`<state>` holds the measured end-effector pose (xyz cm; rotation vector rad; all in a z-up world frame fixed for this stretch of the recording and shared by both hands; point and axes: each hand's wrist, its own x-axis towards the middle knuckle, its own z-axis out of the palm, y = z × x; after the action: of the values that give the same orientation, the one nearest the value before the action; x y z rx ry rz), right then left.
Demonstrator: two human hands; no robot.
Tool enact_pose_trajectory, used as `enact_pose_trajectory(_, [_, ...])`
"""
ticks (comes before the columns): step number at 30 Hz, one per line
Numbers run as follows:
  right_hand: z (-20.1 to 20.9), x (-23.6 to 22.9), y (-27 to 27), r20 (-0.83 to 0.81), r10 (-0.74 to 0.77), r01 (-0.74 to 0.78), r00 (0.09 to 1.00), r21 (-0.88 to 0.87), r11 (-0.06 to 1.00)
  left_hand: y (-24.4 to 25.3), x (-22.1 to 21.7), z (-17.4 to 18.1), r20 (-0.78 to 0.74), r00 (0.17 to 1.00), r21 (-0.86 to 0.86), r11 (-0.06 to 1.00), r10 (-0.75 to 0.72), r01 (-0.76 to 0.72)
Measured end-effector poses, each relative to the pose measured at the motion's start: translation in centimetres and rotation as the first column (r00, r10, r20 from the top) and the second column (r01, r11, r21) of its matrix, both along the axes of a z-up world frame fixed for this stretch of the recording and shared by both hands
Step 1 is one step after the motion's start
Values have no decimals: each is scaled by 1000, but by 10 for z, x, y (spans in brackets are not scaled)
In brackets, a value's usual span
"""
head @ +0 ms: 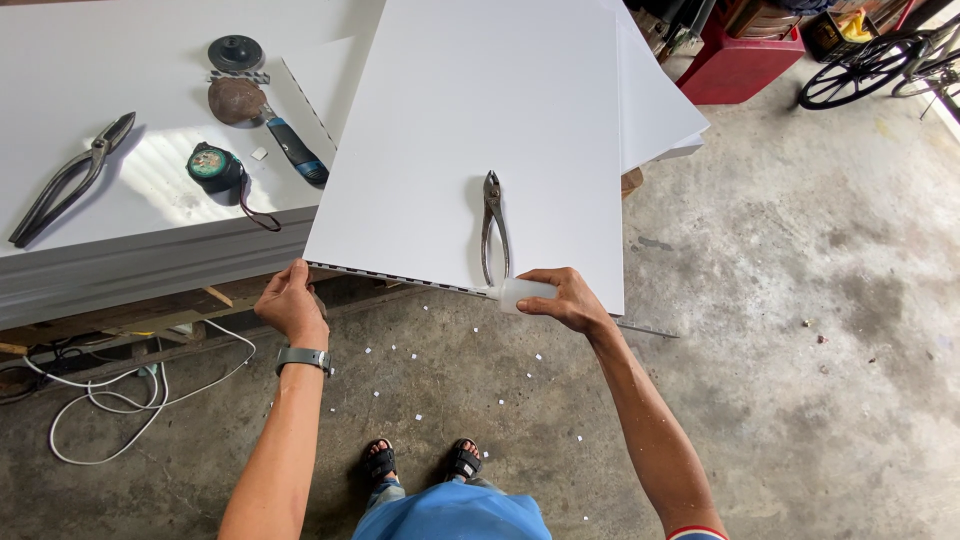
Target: The user is applying glue to the edges of white plastic sheets and then trimming them with a utility knife.
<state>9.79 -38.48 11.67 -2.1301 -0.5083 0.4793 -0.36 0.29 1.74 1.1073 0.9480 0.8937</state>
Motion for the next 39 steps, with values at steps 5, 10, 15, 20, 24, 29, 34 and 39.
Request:
enact_pose_trajectory(5, [0,0,-4,9,11,-11,1000,4,1000,-1,0,3,31,1000,-22,1000,1,-1])
enact_pose_trajectory(10, [-2,1,-1,35,39,-39,999,-17,999,0,2,0,50,999,-44,999,12,-9])
enact_pose_trajectory(15, [4,0,-1,25,9,-8,1000,-56,998,0,2,0,38,999,-37,999,12,-11])
enact_pose_trajectory(20, [-4,2,-8,16,9,-9,1000,-21,1000,2,2,-4,76,997,-31,999,9,-7])
enact_pose_trajectory(24, [3,-2,-13,0,-3,3,1000,-1,1000,1,2,-2,75,997,-34,999,11,-9])
enact_pose_trajectory(29, [7,-2,-24,-8,-17,17,1000,-4,1000,0,0,2,46,999,-29,1000,11,-10])
enact_pose_trajectory(34, [4,-2,-28,1,-17,17,1000,-32,999,2,1,0,30,1000,-16,1000,9,-8])
enact_pose_trajectory(39, [3,-1,-30,35,2,-1,999,-39,999,2,1,-1,67,998,-27,1000,12,-10])
